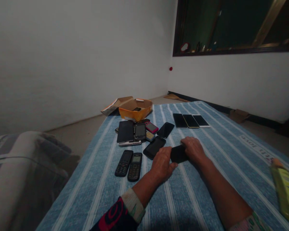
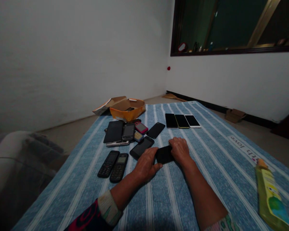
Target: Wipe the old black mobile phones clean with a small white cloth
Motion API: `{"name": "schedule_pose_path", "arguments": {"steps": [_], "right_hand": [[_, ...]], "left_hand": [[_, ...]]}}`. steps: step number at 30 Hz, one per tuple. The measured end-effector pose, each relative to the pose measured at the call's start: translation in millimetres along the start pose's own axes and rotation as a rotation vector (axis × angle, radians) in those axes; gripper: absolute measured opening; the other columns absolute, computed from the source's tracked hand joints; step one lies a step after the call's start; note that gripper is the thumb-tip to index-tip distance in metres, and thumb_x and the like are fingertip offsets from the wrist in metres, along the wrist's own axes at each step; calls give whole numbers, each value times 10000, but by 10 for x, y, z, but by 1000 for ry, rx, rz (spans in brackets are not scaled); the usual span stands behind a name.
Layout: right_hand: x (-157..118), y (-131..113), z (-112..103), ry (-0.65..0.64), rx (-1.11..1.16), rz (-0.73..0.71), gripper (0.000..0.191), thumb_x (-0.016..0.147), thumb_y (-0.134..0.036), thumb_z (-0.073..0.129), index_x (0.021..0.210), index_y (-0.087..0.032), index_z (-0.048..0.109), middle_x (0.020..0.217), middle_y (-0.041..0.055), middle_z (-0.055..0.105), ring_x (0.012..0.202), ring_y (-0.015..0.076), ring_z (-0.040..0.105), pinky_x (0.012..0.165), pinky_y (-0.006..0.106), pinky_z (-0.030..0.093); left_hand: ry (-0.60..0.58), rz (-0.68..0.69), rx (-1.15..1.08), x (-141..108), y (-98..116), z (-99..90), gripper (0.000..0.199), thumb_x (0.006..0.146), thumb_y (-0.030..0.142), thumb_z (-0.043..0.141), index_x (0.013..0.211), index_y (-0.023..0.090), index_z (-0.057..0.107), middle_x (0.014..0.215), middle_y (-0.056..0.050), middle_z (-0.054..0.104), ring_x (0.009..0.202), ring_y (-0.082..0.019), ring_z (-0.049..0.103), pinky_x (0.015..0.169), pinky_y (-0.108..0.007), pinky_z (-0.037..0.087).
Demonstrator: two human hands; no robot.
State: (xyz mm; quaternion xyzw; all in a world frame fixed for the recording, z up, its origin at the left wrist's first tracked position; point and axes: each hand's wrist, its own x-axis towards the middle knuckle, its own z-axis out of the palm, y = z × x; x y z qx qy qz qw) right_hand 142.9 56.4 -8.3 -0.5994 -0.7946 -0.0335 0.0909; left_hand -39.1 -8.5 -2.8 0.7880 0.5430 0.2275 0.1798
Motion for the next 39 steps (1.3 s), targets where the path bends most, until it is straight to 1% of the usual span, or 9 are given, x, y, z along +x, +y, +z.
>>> {"name": "schedule_pose_path", "arguments": {"steps": [9,12,17,20,22,25,29,34,39], "right_hand": [[-35,154,54,69,-52,166,291,824,-37,434,927,-164,674,945,123,637,911,250,547,753,342,307],[-24,86,73,77,-9,103,292,824,-44,437,936,-162,680,948,119,647,927,248,547,793,342,326],[-33,-206,119,70,162,-130,335,829,-46,433,1039,-163,667,976,105,660,955,221,549,869,327,354],[-58,-365,137,92,293,-237,373,843,-63,424,1140,-162,627,1051,106,658,995,212,545,899,328,369],[-70,-427,145,104,373,-241,427,852,-74,409,1237,-158,573,1089,110,655,1003,213,545,907,335,380],[-74,-474,151,108,450,-189,533,857,-89,395,1385,-139,442,1091,120,650,977,219,552,886,338,403],[-70,-519,137,108,478,-182,625,842,-88,409,1461,-115,329,1061,130,646,975,224,547,877,337,409],[-80,-545,96,85,387,-183,599,841,-77,403,1438,-78,361,1003,133,649,940,227,541,877,346,396],[-98,-531,79,83,347,-212,540,840,-69,421,1379,-94,451,1025,131,646,954,217,535,888,334,382]], "left_hand": [[-1,1,-9,-5,-12,16,494,730,243,709,1175,215,495,1222,-70,583,1176,-270,513,1022,-421,415],[-2,-5,-19,4,-25,39,543,725,239,716,1212,197,479,1247,-90,576,1209,-288,499,1042,-444,403],[35,-8,-81,15,-73,106,708,707,213,717,1329,201,379,1327,-118,527,1279,-323,453,1078,-512,366],[74,0,-139,15,-84,126,754,683,174,708,1343,212,346,1326,-107,520,1274,-313,460,1075,-501,376],[100,-1,-158,17,-82,129,814,673,157,699,1376,198,289,1355,-124,493,1280,-307,454,1080,-492,373],[84,-18,-156,26,-74,119,872,677,166,693,1411,172,221,1403,-166,444,1307,-318,426,1078,-497,374],[65,-19,-148,35,-61,88,754,708,201,674,1365,161,306,1319,-155,520,1232,-314,491,1031,-489,416],[70,14,-121,41,-56,69,605,714,192,661,1267,162,420,1246,-129,569,1169,-300,518,1008,-470,427],[74,23,-78,42,-45,57,604,711,175,665,1265,123,430,1213,-137,586,1123,-287,532,976,-426,446]]}}
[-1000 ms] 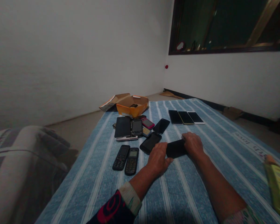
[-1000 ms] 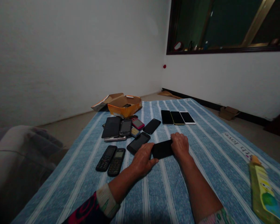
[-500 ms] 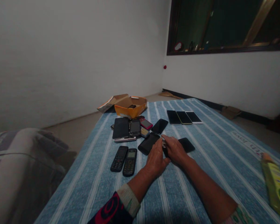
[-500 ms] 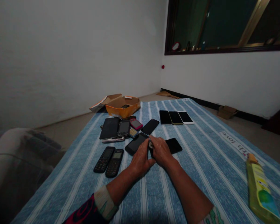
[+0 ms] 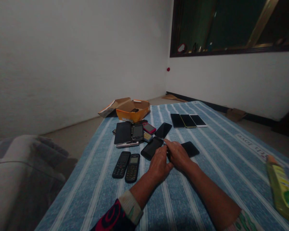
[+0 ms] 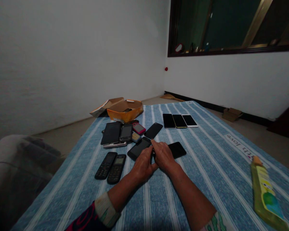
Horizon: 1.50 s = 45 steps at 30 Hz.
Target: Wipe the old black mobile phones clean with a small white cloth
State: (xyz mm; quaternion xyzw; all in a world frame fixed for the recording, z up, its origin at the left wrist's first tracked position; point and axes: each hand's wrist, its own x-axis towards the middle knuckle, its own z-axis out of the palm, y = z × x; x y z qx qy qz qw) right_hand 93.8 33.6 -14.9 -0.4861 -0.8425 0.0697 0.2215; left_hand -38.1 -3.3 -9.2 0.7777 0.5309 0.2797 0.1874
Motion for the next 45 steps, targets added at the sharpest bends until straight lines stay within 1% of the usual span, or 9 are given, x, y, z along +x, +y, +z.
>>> {"name": "schedule_pose_path", "arguments": {"steps": [4,8,14,20,24,28,36,42,45], "right_hand": [[1,34,24,5,-4,-6,486,836,-57,433,1309,-126,522,1045,114,648,967,207,534,902,325,373],[13,71,51,-12,3,-9,457,836,-61,449,1274,-139,551,1056,116,654,980,215,538,906,329,370],[16,74,46,-10,-6,-16,452,821,-42,445,1241,-152,573,1074,110,656,988,214,543,906,321,367],[27,89,54,-10,15,-20,465,819,-40,447,1254,-153,568,1074,111,662,989,213,549,898,324,369],[21,76,35,-14,28,-56,380,819,-35,450,1127,-167,631,1045,93,669,993,206,550,892,311,362],[21,80,13,-10,13,-70,305,827,-39,450,1006,-178,654,964,69,670,955,199,552,871,293,354],[30,267,-35,14,-92,67,286,850,-62,439,998,-175,657,960,80,669,923,212,544,837,307,334],[26,155,10,10,-10,-49,278,861,-80,452,1022,-177,658,953,72,664,913,203,543,823,290,356],[29,117,21,3,-13,-67,292,866,-93,461,1073,-174,650,966,77,668,920,206,550,843,302,357]], "left_hand": [[-11,-35,49,-4,14,-16,563,706,168,673,1226,127,463,1162,-122,608,1091,-280,548,954,-409,455],[-15,-57,92,-2,38,-37,545,718,215,706,1207,120,484,1139,-127,622,1070,-286,559,934,-408,460],[-39,-103,143,-16,110,-72,484,727,219,716,1161,127,525,1096,-123,640,1067,-286,571,913,-392,468],[-38,-112,180,-35,120,-80,460,739,225,721,1150,120,544,1093,-125,635,1090,-289,563,912,-384,465],[-36,-106,183,-46,113,-68,494,751,249,724,1180,95,533,1105,-132,631,1098,-291,556,921,-384,462],[-14,-102,160,-51,104,-52,538,738,252,738,1209,110,519,1106,-116,629,1094,-283,553,922,-383,464],[-29,-123,185,-59,103,-53,490,732,289,746,1150,136,539,1131,-117,613,1106,-294,548,935,-399,458],[-35,-126,168,-54,118,-67,560,733,251,739,1225,129,501,1138,-118,615,1123,-287,539,944,-386,451],[-18,-116,154,-50,115,-60,581,733,242,732,1248,137,484,1135,-109,617,1120,-282,536,938,-385,455]]}}
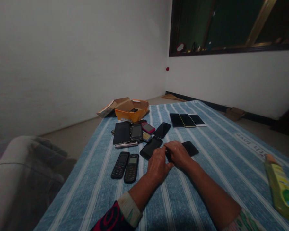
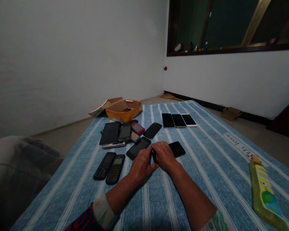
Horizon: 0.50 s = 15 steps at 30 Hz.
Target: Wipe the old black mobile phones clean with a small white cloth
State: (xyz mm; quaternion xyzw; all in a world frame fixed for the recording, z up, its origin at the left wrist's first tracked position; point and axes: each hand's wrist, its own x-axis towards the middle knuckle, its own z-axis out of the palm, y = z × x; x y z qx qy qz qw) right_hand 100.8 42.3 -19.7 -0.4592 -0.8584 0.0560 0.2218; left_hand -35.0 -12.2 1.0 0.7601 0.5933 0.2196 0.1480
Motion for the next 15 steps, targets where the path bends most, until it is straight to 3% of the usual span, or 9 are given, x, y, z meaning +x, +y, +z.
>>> {"name": "schedule_pose_path", "arguments": {"steps": [4,15], "right_hand": [[-3,51,-47,-23,-27,43,319,883,-112,458,1141,-182,631,1039,85,671,970,206,555,871,312,344],[-67,406,-191,11,-204,276,315,871,-85,426,1038,-185,674,1043,101,685,968,222,566,845,315,325]], "left_hand": [[4,-4,4,3,-13,11,548,727,270,738,1211,155,507,1136,-99,615,1110,-281,540,940,-386,452],[-33,-25,33,-15,-6,-3,554,743,308,723,1227,167,493,1181,-104,596,1142,-281,528,963,-382,441]]}}
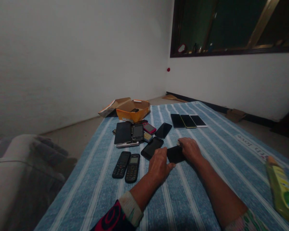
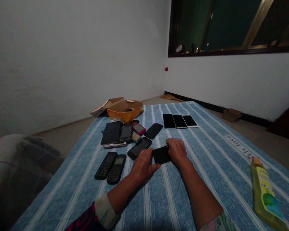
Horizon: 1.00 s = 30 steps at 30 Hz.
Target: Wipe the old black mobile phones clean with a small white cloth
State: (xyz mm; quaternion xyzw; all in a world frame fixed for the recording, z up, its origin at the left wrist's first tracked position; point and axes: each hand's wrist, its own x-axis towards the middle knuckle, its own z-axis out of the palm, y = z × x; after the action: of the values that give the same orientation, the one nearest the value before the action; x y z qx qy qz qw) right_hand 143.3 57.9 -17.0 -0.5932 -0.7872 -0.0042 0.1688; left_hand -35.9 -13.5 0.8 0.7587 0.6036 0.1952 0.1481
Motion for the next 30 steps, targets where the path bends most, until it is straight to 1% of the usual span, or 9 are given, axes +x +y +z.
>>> {"name": "schedule_pose_path", "arguments": {"steps": [3,8,11,13,16,21,24,27,30], "right_hand": [[-7,-27,33,10,10,-30,334,862,-69,415,1047,-174,672,1032,104,682,963,223,562,854,315,327],[-41,-183,61,11,94,-169,313,871,-85,426,1053,-174,664,973,84,674,939,207,555,861,301,328],[-48,-213,49,8,105,-184,294,878,-98,434,1044,-180,663,969,76,672,928,203,554,852,305,323],[-42,-182,36,8,93,-159,293,879,-101,438,1051,-186,659,996,74,676,942,202,556,856,306,316],[-26,-84,13,9,32,-77,293,872,-92,442,1043,-184,661,1011,82,683,958,207,560,854,308,306],[-15,110,-18,28,-68,66,268,881,-94,430,975,-183,664,994,88,683,944,216,571,805,313,299],[-16,199,-23,45,-104,142,263,890,-97,423,964,-183,662,1003,92,680,948,221,574,785,315,298],[-20,227,-34,41,-139,186,272,877,-76,424,975,-176,657,994,100,676,929,222,578,756,313,301],[-32,186,-44,39,-164,180,262,872,-77,431,961,-170,659,964,100,671,896,225,573,737,312,303]], "left_hand": [[3,1,-5,-1,-4,19,602,747,291,722,1270,145,463,1224,-127,585,1174,-289,515,992,-400,429],[1,15,-51,31,-36,48,623,740,269,726,1286,158,446,1297,-137,555,1241,-296,488,1040,-429,401],[-12,34,-83,58,-56,48,613,726,254,730,1266,149,459,1291,-135,559,1251,-294,486,1048,-419,398],[-7,43,-95,68,-68,51,577,721,250,728,1234,160,481,1265,-122,574,1238,-292,496,1041,-418,404],[3,56,-111,71,-85,63,529,714,257,731,1189,181,510,1217,-103,596,1200,-291,523,1017,-426,424],[5,79,-121,64,-97,69,636,710,245,741,1275,165,459,1281,-131,564,1225,-301,499,1029,-444,413],[2,86,-122,61,-98,62,617,714,252,741,1263,173,470,1260,-121,572,1209,-300,504,1011,-437,424],[4,87,-125,61,-97,57,543,713,256,741,1200,198,509,1186,-84,598,1168,-283,523,984,-414,435],[11,78,-133,66,-91,58,527,704,253,749,1177,196,522,1158,-77,601,1143,-269,530,964,-392,442]]}}
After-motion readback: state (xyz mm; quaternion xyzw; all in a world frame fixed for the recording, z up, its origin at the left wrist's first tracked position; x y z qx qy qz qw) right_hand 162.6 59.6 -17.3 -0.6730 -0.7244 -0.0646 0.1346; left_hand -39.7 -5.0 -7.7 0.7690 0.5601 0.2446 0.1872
